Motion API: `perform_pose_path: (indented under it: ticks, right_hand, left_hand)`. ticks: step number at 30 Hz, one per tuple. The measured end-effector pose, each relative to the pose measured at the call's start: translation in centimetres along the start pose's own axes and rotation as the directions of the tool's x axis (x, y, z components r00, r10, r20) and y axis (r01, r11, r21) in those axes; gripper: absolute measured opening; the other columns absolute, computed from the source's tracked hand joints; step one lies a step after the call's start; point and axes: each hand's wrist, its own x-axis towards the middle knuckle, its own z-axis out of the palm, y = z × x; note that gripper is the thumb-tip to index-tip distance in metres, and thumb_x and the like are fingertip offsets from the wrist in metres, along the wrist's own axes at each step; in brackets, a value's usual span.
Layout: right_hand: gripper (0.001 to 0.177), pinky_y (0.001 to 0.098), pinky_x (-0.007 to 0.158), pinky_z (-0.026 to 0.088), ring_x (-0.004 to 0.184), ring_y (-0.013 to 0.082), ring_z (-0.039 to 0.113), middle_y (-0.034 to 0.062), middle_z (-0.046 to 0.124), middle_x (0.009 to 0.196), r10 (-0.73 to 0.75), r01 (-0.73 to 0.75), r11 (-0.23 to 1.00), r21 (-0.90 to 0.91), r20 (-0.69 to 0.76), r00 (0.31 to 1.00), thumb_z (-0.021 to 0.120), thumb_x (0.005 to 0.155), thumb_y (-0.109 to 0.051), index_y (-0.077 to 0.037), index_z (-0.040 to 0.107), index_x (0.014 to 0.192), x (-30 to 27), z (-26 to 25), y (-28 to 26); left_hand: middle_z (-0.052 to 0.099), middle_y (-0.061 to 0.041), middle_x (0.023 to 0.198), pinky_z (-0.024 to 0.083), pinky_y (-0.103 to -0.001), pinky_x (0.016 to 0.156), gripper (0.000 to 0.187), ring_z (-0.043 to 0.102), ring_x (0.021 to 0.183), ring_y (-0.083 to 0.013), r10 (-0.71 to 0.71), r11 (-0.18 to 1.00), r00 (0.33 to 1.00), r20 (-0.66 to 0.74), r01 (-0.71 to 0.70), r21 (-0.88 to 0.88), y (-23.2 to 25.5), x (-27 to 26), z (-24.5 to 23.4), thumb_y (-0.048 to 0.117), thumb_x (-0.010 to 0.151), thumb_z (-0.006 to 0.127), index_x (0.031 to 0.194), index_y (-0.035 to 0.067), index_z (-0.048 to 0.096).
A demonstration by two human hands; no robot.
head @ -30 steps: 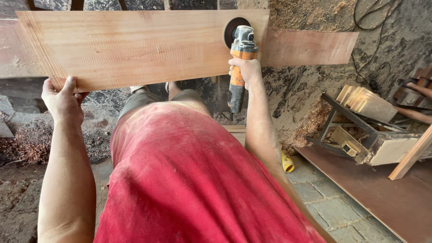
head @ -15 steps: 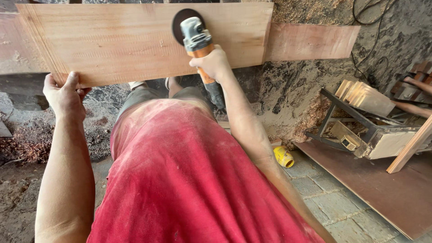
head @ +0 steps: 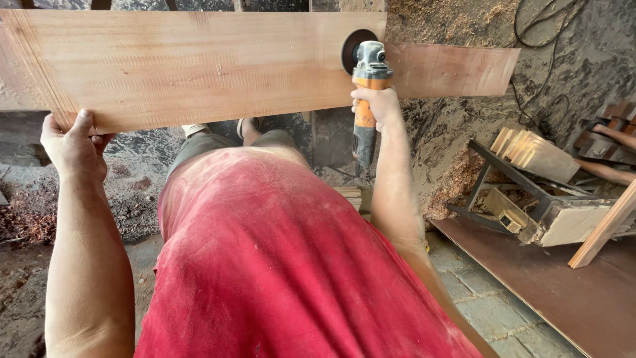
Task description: The person holds an angle grinder with a sanding disc and moves it along the face of a wooden board while steadying the board with their other hand.
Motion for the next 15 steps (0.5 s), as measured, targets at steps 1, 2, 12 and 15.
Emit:
perform_pose_path:
  ticks: [1,2,12,15]
  right_hand:
    - [0.027,0.0354,0.055,0.057,0.057,0.0201,0.067,0.0089,0.067,0.074,0.001,-0.001,1.000,0.001,0.002,1.000,0.078,0.077,-0.003,0.001,0.067,0.101,0.4,-0.2,0.3]
    - [0.027,0.0357,0.054,0.056,0.057,0.0203,0.067,0.0091,0.067,0.073,0.007,-0.007,1.000,0.026,-0.024,1.000,0.078,0.077,-0.003,0.001,0.066,0.101,0.7,-0.4,0.5]
    - [0.028,0.0366,0.052,0.058,0.055,0.0218,0.068,0.0106,0.067,0.070,0.015,-0.009,0.996,0.085,-0.071,0.997,0.077,0.075,-0.003,0.002,0.065,0.099,0.2,3.7,-0.4]
    - [0.026,0.0360,0.053,0.058,0.055,0.0207,0.068,0.0099,0.067,0.070,0.030,-0.024,0.994,0.103,-0.054,0.998,0.078,0.075,-0.002,0.003,0.067,0.098,-0.4,6.5,-0.7]
  left_hand:
    - [0.067,-0.009,0.113,0.066,-0.027,0.072,0.021,0.069,0.082,-0.0111,0.002,1.000,1.000,-0.005,-0.002,0.012,-0.1,0.1,-0.1,0.003,0.109,0.067,0.125,0.004,0.053]
    - [0.067,-0.009,0.113,0.066,-0.027,0.072,0.021,0.069,0.082,-0.0111,0.003,1.000,1.000,-0.006,-0.003,0.012,-0.2,0.1,-0.1,0.003,0.109,0.067,0.125,0.004,0.053]
    - [0.065,-0.004,0.103,0.063,-0.026,0.069,0.020,0.058,0.069,-0.0056,-0.016,1.000,1.000,-0.001,0.016,0.024,0.1,0.2,-0.2,0.004,0.107,0.070,0.119,0.006,0.055]
    - [0.064,-0.003,0.100,0.061,-0.026,0.068,0.020,0.056,0.068,-0.0048,-0.012,0.999,1.000,0.023,0.011,0.040,0.4,0.1,-0.3,0.005,0.107,0.072,0.116,0.006,0.054]
